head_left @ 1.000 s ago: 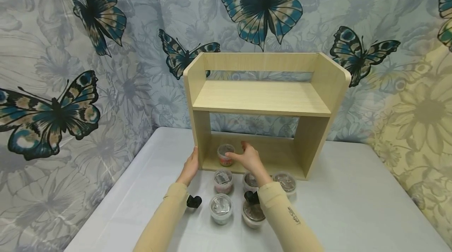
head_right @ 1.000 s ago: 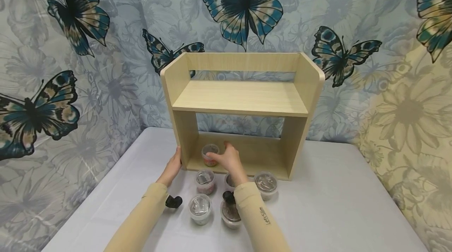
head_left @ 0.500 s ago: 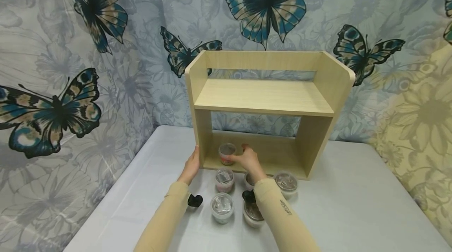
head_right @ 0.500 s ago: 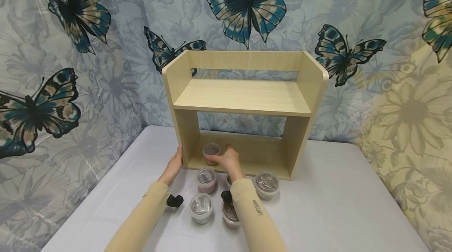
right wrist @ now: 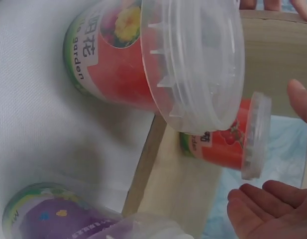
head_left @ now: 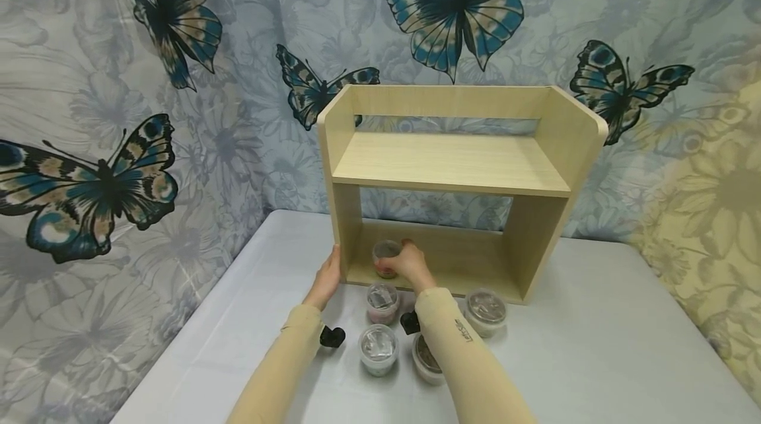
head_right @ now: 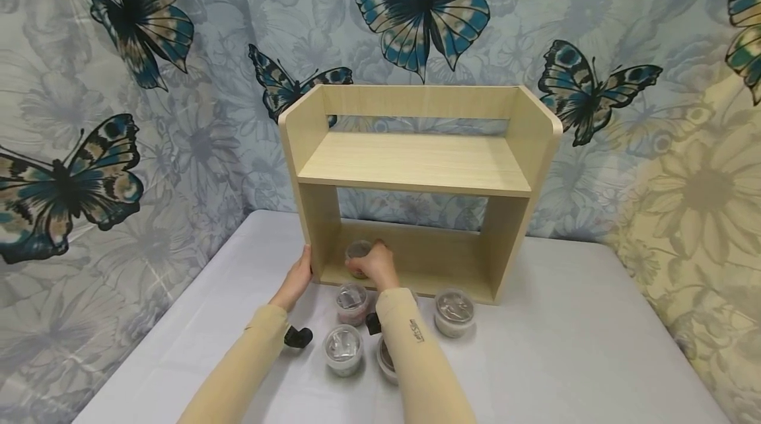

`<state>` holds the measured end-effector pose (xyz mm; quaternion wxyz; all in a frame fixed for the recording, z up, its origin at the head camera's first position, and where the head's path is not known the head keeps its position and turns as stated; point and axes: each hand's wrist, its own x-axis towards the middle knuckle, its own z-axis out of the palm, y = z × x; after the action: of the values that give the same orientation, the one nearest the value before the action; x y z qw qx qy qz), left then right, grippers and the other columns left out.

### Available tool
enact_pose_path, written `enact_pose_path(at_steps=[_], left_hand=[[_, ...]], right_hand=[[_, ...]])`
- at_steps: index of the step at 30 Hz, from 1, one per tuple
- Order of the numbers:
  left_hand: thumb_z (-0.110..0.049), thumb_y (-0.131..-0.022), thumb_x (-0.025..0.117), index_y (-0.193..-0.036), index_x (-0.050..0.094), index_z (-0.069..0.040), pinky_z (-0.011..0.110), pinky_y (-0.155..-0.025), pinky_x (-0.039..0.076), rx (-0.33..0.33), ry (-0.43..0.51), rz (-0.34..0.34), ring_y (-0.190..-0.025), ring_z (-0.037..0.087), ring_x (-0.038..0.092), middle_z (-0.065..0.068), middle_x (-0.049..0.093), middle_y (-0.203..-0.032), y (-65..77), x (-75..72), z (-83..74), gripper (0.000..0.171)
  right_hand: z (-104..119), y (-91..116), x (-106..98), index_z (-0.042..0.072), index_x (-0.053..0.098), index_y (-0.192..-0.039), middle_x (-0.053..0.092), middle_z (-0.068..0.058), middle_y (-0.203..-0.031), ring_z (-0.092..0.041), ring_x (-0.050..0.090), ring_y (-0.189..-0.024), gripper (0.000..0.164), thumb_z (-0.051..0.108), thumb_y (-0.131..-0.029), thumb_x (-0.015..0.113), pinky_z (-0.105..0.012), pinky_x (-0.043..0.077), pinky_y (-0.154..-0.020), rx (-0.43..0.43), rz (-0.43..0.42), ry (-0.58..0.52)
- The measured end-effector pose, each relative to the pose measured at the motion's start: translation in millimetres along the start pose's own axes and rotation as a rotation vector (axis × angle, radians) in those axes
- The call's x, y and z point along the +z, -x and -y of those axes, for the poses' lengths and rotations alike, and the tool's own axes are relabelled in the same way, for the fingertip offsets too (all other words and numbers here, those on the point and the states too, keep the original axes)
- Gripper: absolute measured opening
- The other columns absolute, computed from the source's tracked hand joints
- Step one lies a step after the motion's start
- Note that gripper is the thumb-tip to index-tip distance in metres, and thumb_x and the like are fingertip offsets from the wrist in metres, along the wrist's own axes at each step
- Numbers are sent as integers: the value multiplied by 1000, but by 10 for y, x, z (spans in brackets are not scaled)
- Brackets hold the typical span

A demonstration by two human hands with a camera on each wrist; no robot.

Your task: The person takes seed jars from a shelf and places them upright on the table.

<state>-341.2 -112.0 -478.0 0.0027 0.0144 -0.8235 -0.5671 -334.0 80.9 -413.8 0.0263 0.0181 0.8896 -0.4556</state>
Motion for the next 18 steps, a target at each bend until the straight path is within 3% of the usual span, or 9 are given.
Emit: enact_pose_path(at_steps=[10, 18], left_hand=[[-72, -88, 13, -147, 25, -5, 45, -110, 15, 2, -14, -5, -135, 32, 18, 14, 24, -149, 8, -6, -14, 90], [-72, -88, 13, -146, 25, -4, 46, -110, 15, -10, -4, 0, -135, 33, 18, 16, 24, -148, 7, 3, -23, 90]], right_hand=[[-27, -47, 132, -14, 39, -125, 51, -33, -114, -43, 49, -109, 76, 25, -73, 79, -47, 44, -90, -6, -47, 75], [-30, -43, 201, -16, 29, -133, 44, -37, -121, -46, 45, -114, 83, 22, -76, 75, -49, 42, -94, 0, -52, 28]])
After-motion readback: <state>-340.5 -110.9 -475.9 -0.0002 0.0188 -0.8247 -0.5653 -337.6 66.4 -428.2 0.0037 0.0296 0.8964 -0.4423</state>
